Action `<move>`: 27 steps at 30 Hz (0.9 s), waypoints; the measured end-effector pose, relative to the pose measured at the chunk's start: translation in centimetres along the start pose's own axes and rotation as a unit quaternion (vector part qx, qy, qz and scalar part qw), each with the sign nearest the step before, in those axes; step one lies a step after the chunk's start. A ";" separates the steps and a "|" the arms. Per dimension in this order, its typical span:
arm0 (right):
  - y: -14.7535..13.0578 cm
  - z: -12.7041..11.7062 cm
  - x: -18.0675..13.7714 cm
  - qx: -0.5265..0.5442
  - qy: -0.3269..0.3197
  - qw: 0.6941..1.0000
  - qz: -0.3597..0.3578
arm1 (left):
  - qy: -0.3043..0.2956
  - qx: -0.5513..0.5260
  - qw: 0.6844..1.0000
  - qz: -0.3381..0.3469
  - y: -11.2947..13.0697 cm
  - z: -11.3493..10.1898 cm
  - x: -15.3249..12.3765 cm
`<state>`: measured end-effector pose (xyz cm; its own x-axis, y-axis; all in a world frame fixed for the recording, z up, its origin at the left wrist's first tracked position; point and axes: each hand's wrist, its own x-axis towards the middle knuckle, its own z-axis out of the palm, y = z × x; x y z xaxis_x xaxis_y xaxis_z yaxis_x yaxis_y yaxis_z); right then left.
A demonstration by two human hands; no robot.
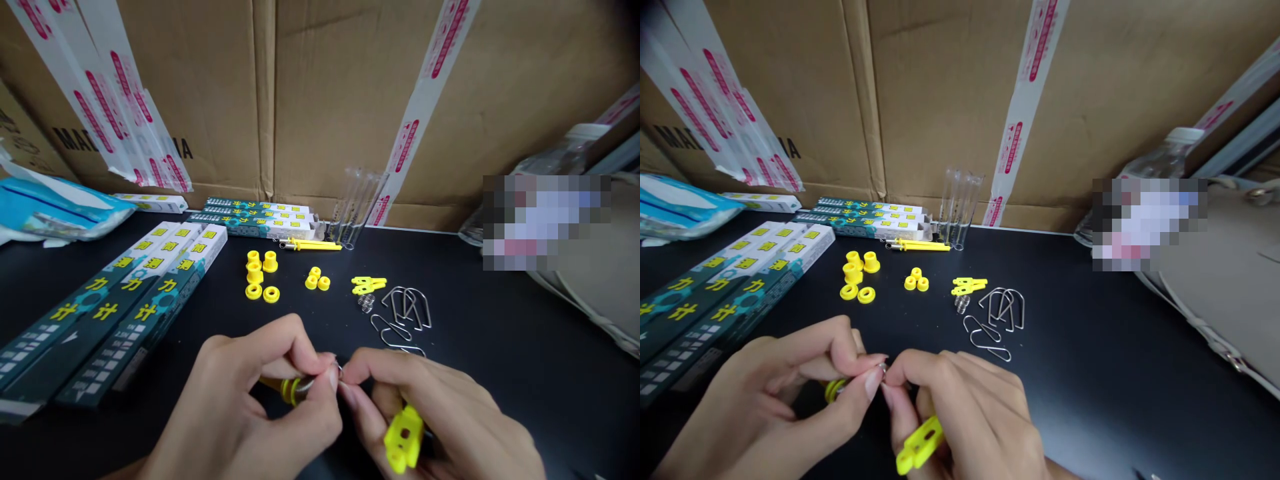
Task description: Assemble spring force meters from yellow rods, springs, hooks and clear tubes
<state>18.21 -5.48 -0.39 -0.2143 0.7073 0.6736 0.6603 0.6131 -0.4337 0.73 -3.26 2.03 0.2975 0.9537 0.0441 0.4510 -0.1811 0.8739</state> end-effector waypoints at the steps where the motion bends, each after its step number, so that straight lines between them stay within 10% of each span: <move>1: 0.0 0.0 0.0 0.000 0.001 1.000 -0.001 | 0.011 0.002 1.000 -0.010 0.1 0.1 0.0; 27: 1.6 -0.6 0.3 0.083 -0.061 0.993 0.063 | 0.216 0.237 0.901 0.293 -0.9 0.9 -0.2</move>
<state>19.64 -4.57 -0.51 -0.2289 0.8134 0.5347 0.5618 0.5590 -0.6098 1.05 -3.49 0.76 0.2924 0.6477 0.7036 0.6615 -0.6683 0.3402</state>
